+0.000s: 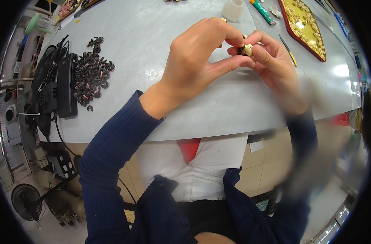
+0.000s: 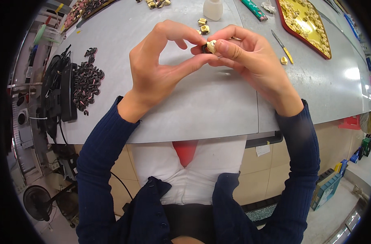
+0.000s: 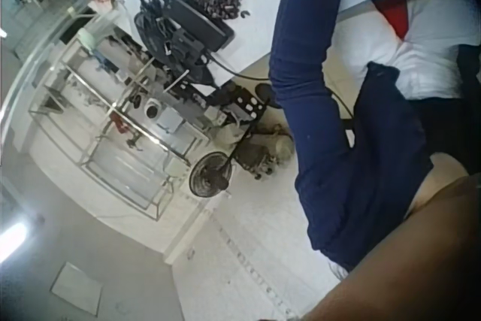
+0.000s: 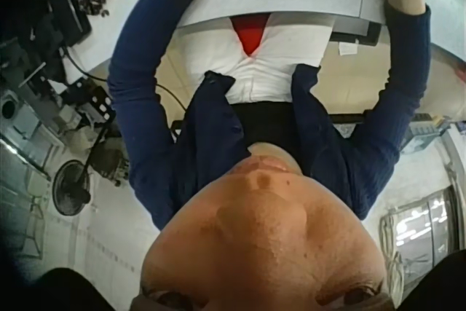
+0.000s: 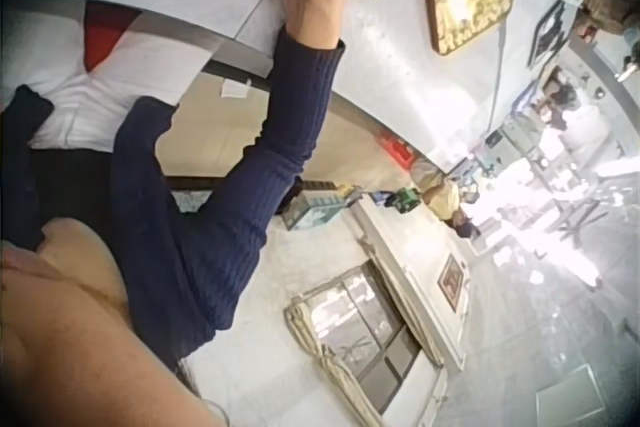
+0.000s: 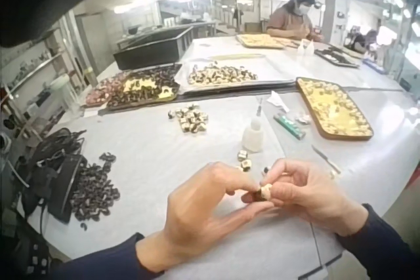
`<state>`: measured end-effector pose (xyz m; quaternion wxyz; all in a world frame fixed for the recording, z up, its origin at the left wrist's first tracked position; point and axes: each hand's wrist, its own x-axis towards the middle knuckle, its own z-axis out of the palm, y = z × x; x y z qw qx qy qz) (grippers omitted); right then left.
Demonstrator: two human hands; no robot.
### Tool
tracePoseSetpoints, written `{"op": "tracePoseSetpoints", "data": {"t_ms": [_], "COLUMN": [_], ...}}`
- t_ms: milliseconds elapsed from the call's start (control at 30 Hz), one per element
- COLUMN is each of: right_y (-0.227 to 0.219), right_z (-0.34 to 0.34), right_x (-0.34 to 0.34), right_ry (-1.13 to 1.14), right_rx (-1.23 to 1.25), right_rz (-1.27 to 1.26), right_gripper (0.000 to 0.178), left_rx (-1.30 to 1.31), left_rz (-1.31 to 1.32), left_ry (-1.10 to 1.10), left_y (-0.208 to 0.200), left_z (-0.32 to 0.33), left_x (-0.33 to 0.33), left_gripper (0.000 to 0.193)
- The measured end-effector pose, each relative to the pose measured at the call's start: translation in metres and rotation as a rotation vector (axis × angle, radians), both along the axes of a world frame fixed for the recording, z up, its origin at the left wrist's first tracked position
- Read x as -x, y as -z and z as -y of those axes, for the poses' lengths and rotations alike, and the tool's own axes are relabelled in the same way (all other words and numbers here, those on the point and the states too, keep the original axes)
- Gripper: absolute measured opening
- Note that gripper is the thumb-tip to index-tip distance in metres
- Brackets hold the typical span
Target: The person applies glue from a bottle onto small curved pieces, joins them to miniature white pieces to assemble toy components, and sorts more pieces on the table.
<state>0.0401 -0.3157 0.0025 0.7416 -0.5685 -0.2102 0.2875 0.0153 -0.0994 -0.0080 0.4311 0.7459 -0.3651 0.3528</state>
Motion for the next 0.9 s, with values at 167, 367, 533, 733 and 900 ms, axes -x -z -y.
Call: {"op": "tracePoseSetpoints", "data": {"t_ms": [167,367,533,733,900], "right_y": [0.001,0.000,0.008,0.020,0.022], "right_z": [0.001,0.015,0.022,0.025,0.015], "right_x": [-0.002,-0.018,-0.032,-0.039,-0.031], "right_ry": [-0.019,0.264,0.388,0.586,0.591], "right_rx": [-0.074,-0.017,0.218,0.362,0.552], "right_rz": [0.026,0.287,0.508,0.757,0.947], "right_gripper": [0.036,0.038,0.027,0.017,0.016], "left_rx": [-0.041,-0.048,-0.064,-0.132,-0.275], "left_rz": [0.064,-0.030,-0.069,-0.170,-0.185], "left_ry": [-0.002,-0.089,-0.169,-0.212,-0.286], "left_y": [0.002,-0.002,0.002,0.006,0.005], "left_z": [-0.004,-0.009,-0.022,-0.019,-0.018], "left_x": [-0.005,-0.006,-0.015,-0.017,-0.015], "left_gripper": [0.037,0.030,0.021,0.018,0.016]}}
